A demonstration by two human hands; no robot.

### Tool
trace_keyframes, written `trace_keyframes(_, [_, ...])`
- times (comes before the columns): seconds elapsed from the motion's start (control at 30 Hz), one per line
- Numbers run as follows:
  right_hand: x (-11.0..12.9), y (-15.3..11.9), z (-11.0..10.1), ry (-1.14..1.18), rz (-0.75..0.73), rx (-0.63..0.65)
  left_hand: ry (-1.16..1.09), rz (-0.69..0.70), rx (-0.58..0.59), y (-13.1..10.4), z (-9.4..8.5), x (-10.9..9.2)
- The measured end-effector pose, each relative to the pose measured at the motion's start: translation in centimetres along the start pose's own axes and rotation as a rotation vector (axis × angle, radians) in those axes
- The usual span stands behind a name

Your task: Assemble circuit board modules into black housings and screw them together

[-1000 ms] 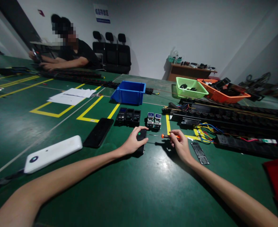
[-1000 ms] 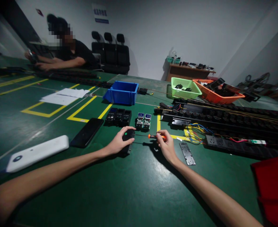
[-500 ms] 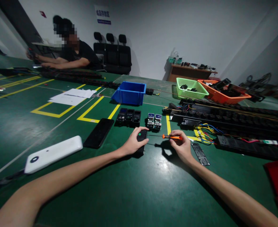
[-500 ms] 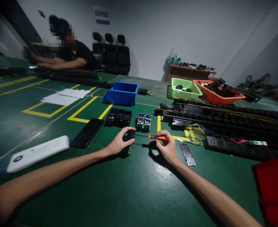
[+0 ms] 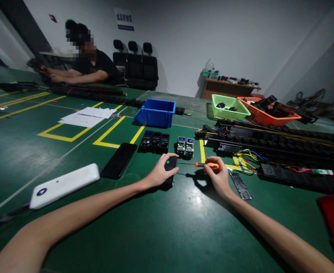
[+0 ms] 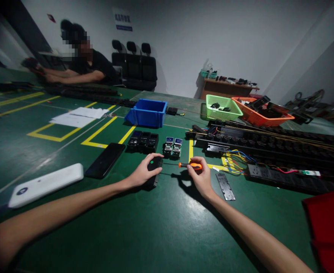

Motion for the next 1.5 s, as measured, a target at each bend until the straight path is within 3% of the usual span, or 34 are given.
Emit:
trace_keyframes(0.33, [1.7,0.2,0.2,-0.033,-0.194,0.020,0.008,0.013,-0.008,0.0,-0.1,0.2])
trace_keyframes(0.53, [0.3,0.0,0.5,0.012,0.042,0.069,0.004,0.012,-0.017,0.1,-0.1,0.1])
trace_keyframes(0.67, [-0.3,0.0,0.6,-0.003,0.090,0.063,0.005,0.008,-0.016,0.1,-0.1,0.1])
trace_keyframes(1.03, [0.3,-0.2,-0.3,-0.030,-0.053,-0.012,0.007,0.003,-0.015,0.0,-0.1,-0.1])
trace_keyframes(1.3, [2.1,-0.2,0.0,-0.043,-0.257,-0.009,0.012,0.000,-0.012,0.0,-0.1,-0.1])
trace_keyframes(1.43, [2.4,-0.1,0.0,-0.026,-0.278,-0.014,0.012,0.002,-0.007,-0.1,-0.1,-0.1])
trace_keyframes(1.5, [2.0,-0.1,0.1,-0.018,-0.217,0.000,0.010,0.001,-0.007,-0.1,-0.1,-0.1])
Point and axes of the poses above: each hand's wrist, its own y-axis towards the middle knuckle, its own z-axis out of the palm, x = y × z, the point moved 6 cm from there along y, towards the middle knuckle, and after that the axes turned 7 degrees about -z, right-handed, at the moved point
